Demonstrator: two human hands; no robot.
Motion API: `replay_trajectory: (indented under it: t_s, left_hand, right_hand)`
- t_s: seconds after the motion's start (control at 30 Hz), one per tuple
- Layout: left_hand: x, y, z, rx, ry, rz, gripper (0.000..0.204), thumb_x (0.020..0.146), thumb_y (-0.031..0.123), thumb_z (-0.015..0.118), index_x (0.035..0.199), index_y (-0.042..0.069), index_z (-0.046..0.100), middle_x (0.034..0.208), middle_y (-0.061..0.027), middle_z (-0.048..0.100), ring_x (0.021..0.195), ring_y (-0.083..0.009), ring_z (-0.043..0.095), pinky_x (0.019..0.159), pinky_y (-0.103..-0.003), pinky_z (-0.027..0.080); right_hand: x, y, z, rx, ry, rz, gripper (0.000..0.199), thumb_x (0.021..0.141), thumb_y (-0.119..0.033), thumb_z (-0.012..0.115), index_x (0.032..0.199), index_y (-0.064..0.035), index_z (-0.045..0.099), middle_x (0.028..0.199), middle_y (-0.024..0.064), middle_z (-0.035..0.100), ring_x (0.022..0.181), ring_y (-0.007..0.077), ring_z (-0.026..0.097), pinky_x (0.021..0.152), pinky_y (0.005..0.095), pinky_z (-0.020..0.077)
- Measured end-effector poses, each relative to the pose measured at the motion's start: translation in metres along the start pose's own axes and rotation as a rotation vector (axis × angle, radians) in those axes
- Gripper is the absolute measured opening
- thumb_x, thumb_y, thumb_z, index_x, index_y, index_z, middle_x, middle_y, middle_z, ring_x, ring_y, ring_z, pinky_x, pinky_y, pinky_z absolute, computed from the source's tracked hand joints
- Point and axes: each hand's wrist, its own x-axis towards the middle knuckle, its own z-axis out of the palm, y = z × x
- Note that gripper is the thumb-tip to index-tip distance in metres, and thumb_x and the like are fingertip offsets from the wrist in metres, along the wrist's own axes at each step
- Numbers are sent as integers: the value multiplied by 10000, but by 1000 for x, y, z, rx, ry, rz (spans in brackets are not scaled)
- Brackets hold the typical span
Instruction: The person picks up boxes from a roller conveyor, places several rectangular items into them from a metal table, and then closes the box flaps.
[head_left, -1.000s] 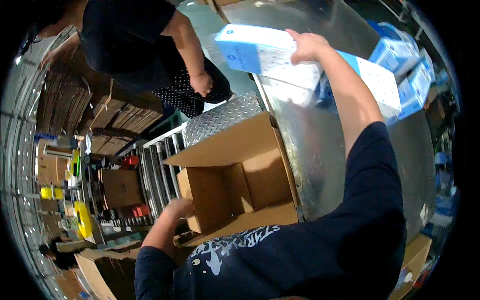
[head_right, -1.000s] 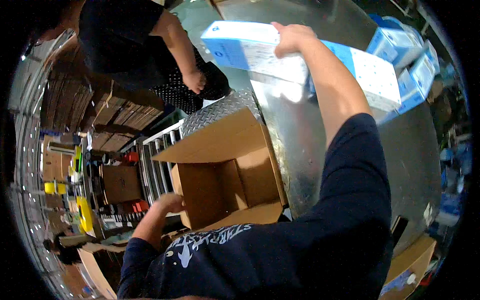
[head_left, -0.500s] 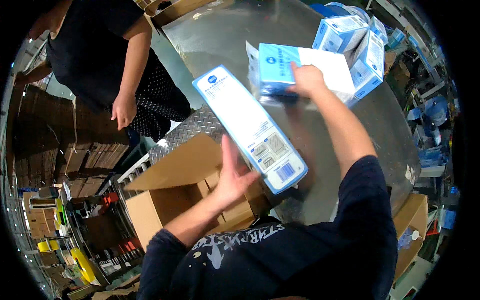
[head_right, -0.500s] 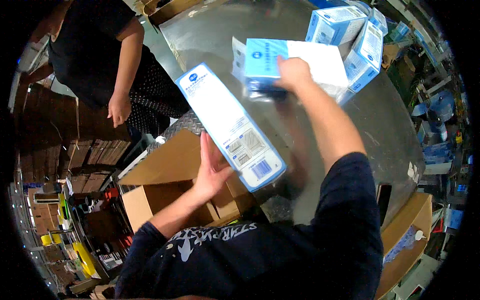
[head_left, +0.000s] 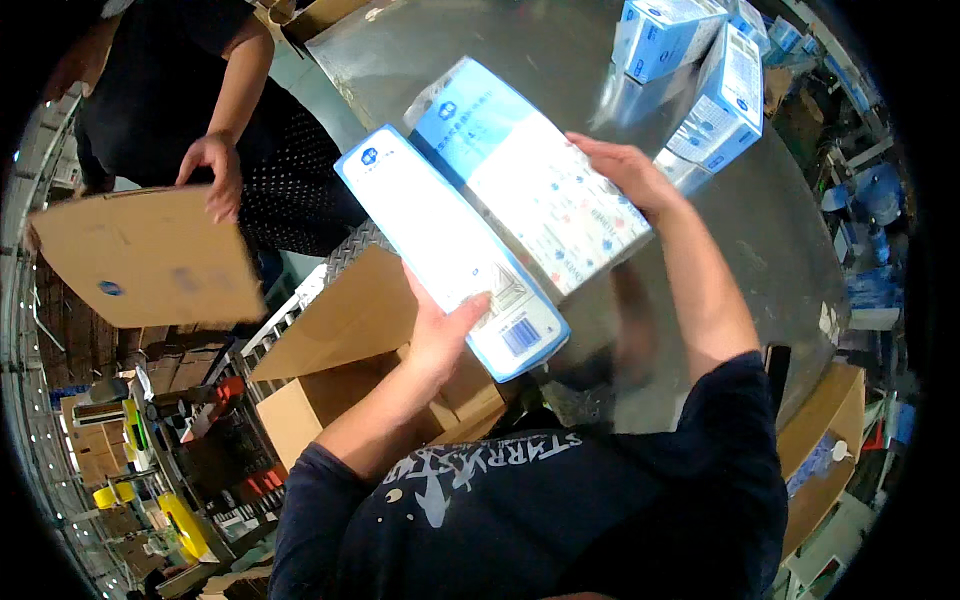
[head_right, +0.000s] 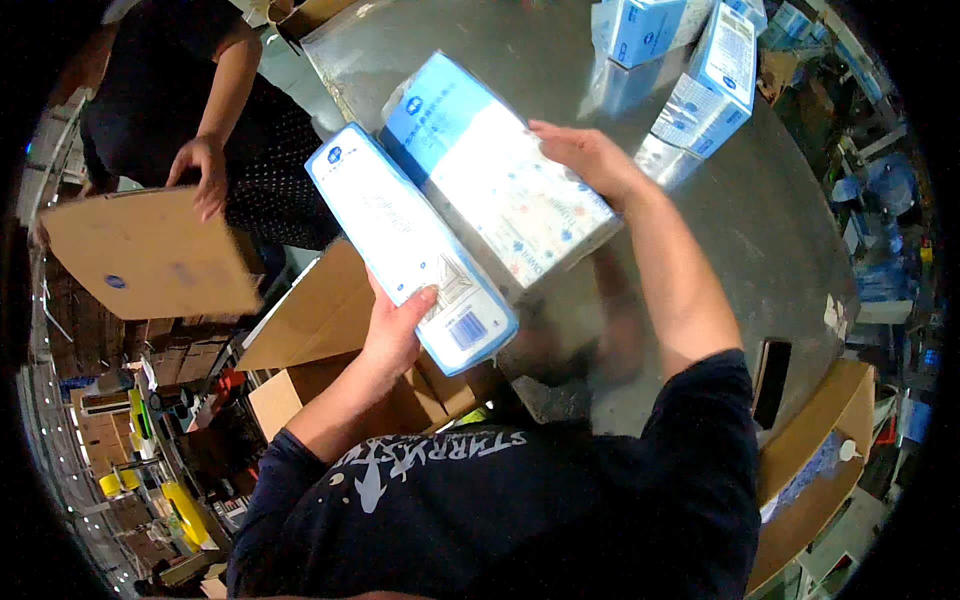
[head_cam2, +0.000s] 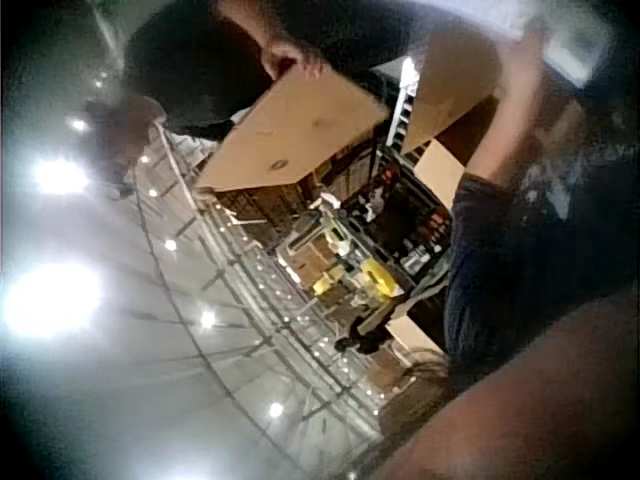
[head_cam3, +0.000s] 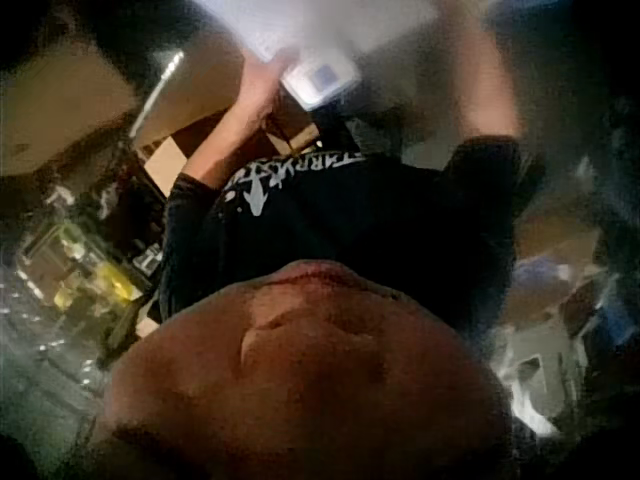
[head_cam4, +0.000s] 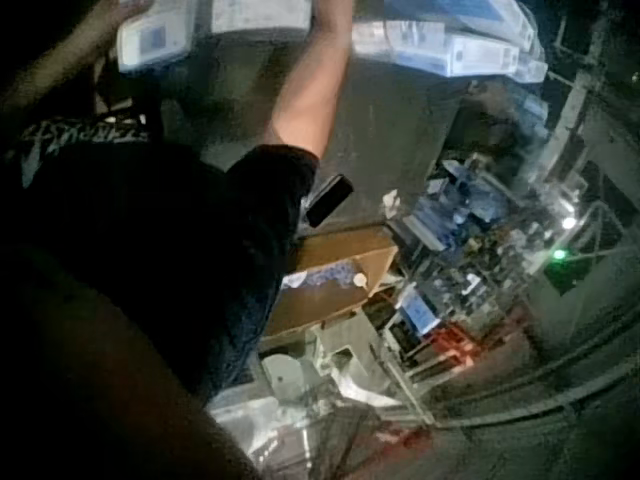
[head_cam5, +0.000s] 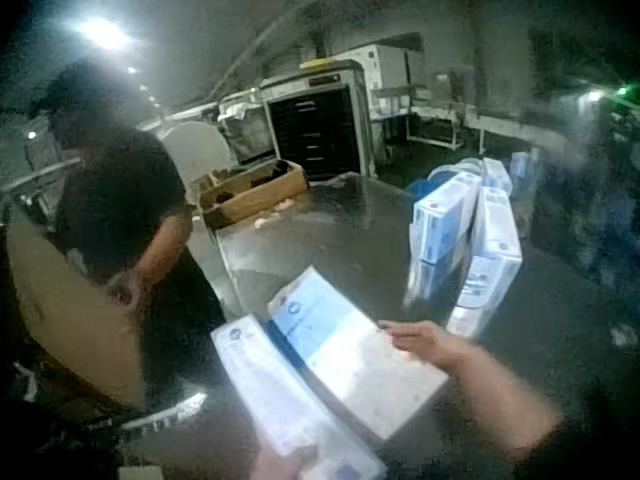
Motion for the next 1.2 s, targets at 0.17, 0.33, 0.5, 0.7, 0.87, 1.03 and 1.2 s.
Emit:
replay_trajectory:
  t_s: [0.17,0.33,0.5,0.7,0.87,1.03,1.2]
  left_hand:
    - [3,12,-1,-22,3,-7,784,793,87,589,1363,123,52,1273,-133,341,1175,-254,384,949,-405,377]
    - [12,20,10,34,-69,-59,781,787,143,627,1355,98,94,1274,-143,353,1176,-262,384,955,-410,371]
    - [8,26,9,-19,-64,-133,821,762,170,658,1363,100,102,1285,-152,361,1178,-280,393,953,-424,383]
    - [23,41,-26,146,-65,-319,741,842,232,560,1373,167,47,1268,-153,394,1114,-270,474,804,-408,483]
    - [56,32,-64,137,-152,-489,589,900,328,406,1370,172,86,1257,-133,412,1085,-261,502,749,-406,518]
    - [8,14,-86,146,-196,-256,667,807,176,480,1357,65,119,1292,-156,359,1182,-260,401,973,-401,363]
    - [-59,32,-104,222,-411,109,803,682,88,620,1337,25,160,1256,-161,402,1143,-257,433,964,-395,364]
  right_hand:
    - [2,-64,-48,-603,-6,-200,438,798,-197,601,1221,-117,521,1328,116,430,1206,273,427,919,360,410]
    - [19,-3,-192,-1522,700,586,634,746,-624,496,1254,-245,487,1391,153,324,1339,283,181,1025,560,134]
    - [-3,-21,-102,-1420,613,410,360,776,-312,515,1131,-271,561,1288,28,436,1158,380,389,867,561,392]
    - [-102,-53,2,-784,291,-231,399,725,-337,668,1025,-77,631,1133,136,567,1071,285,518,874,361,437]
    - [-45,39,-7,448,28,151,396,826,-290,604,1084,7,556,1045,105,592,903,153,580,769,302,481]
    - [-107,14,54,306,85,86,435,796,-141,561,1193,12,469,1094,88,568,974,167,552,851,307,446]
    - [-189,-38,108,120,194,-105,681,620,-83,708,1239,-3,437,1142,90,540,1054,197,511,918,343,402]
